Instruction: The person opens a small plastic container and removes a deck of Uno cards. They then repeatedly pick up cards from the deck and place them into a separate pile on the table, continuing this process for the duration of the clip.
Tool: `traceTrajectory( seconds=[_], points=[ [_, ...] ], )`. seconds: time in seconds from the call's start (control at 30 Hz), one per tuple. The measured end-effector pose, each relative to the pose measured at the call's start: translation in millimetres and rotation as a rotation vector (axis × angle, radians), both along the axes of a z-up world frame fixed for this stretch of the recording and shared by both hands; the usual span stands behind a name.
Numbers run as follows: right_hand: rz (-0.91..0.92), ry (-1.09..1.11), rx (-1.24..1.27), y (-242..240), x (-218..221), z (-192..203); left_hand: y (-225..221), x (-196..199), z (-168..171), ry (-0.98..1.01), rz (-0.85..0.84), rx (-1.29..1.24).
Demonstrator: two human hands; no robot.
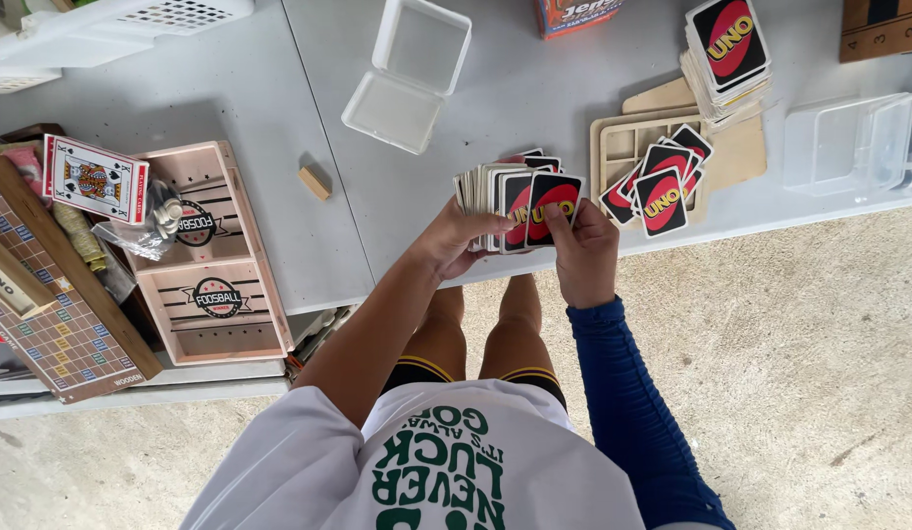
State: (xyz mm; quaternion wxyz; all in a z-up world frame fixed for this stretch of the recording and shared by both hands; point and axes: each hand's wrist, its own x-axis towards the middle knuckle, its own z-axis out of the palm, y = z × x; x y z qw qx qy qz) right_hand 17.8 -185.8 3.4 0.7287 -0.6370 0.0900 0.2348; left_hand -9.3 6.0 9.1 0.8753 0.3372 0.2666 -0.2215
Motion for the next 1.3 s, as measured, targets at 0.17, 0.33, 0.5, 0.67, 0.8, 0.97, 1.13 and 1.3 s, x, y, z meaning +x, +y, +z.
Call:
traceTrajectory(
  seconds=[0.17,0.33,0.5,0.67,0.8,0.97,1.13,1.3],
  points=[
    [-0.103,0.143,0.107,-1.8,-3.8,-7.5,2.1,5.8,-3.3,-0.073,0.121,0.015],
    [-0.031,0.074,0.069,-15.7,1.6,-35.0,20.1,9.1,5.0,-0.033,0.151,0.041],
    [0.082,-0.154,-0.366,-17.5,-1.6,-51.8,22.7,11.4,5.9,-0.027,0.128,0.083],
    [0.129,-0.783,-0.813,-14.2,-1.0,-34.7,9.7,11.5,-9.0,-0.039,0.075,0.106],
    [0.051,-0.068,-0.055,-18.5,3.1,-24.3,-8.8,8.5,-23.4,-0.038,-0.043,0.179],
    [0.051,0.041,-0.031,-40.5,12.8,-22.8,-22.5,14.8,-19.6,0.015,-0.046,0.036],
    [-0.130,0.008,-0.104,-82.0,38.7,-7.1,-26.7,31.1,-2.6,0.052,-0.080,-0.007],
    [-0.028,-0.698,-0.976,-96.5,47.4,3.2,-33.9,40.0,-4.3,0.048,-0.098,0.020]
  ],
)
